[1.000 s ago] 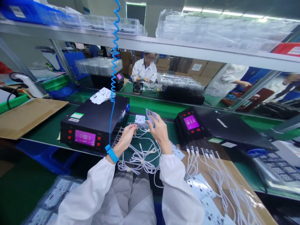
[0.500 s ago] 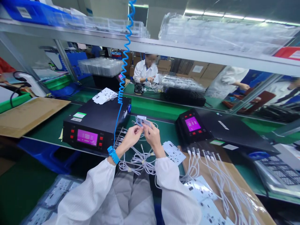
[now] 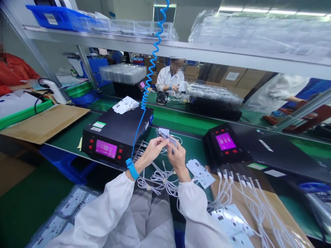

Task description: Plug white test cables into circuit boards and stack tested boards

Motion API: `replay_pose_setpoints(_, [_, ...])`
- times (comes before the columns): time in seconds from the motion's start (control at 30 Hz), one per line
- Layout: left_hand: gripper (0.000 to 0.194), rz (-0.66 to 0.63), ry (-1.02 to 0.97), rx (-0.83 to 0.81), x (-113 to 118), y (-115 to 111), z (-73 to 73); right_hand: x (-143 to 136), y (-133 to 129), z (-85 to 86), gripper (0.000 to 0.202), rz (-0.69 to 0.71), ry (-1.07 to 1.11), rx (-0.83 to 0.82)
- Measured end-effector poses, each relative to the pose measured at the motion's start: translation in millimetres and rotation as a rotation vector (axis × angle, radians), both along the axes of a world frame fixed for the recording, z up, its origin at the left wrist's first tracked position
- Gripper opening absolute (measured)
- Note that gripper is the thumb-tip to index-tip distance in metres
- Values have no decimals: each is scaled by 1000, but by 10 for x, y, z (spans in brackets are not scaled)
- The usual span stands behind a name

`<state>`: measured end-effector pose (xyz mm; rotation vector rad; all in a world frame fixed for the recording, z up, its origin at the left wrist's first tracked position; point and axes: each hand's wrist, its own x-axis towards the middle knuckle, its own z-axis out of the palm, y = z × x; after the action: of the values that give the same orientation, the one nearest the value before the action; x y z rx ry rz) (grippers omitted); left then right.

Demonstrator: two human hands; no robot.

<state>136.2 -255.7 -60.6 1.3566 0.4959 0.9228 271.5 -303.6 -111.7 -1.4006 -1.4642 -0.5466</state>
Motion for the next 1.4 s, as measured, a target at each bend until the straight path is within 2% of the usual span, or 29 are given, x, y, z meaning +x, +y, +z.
replay_pose_setpoints(0.17, [67, 54, 40, 45, -11, -31, 53, -39, 15, -14, 50, -90, 44, 56])
replay_pose_setpoints(0.27, [69, 104, 97, 100, -13, -29, 9, -44, 2, 43, 59, -190, 169, 131])
replay_pose_setpoints(0.4, [42, 147, 214, 197, 3, -28, -140, -40, -45, 233, 64, -336, 514, 238])
replay_pose_setpoints(0.5, [21, 156, 269, 300, 42, -67, -221, -26, -71, 372, 67, -377, 794, 278])
replay_pose_setpoints(0.6, [11, 127, 288, 419, 100, -120, -224, 0, -82, 433, 68, -335, 963, 329])
replay_pose_setpoints(0.73, [22, 119, 295, 534, 181, -158, -184, 30, -103, 417, 68, -323, 1045, 352])
replay_pose_setpoints(0.87, [19, 129, 296, 587, 229, -177, -181, 25, -114, 399, 63, -266, 1103, 360])
replay_pose_setpoints(1.1, [23, 106, 252, 581, 215, -220, -195, 34, -102, 384, 59, -93, 1056, 381])
replay_pose_setpoints(1.27, [19, 93, 253, 546, 209, -256, -189, 74, -150, 319, 63, -15, 1037, 256])
replay_pose_setpoints(1.4, [17, 90, 290, 544, 218, -268, -195, 44, -151, 274, 64, 0, 999, 230])
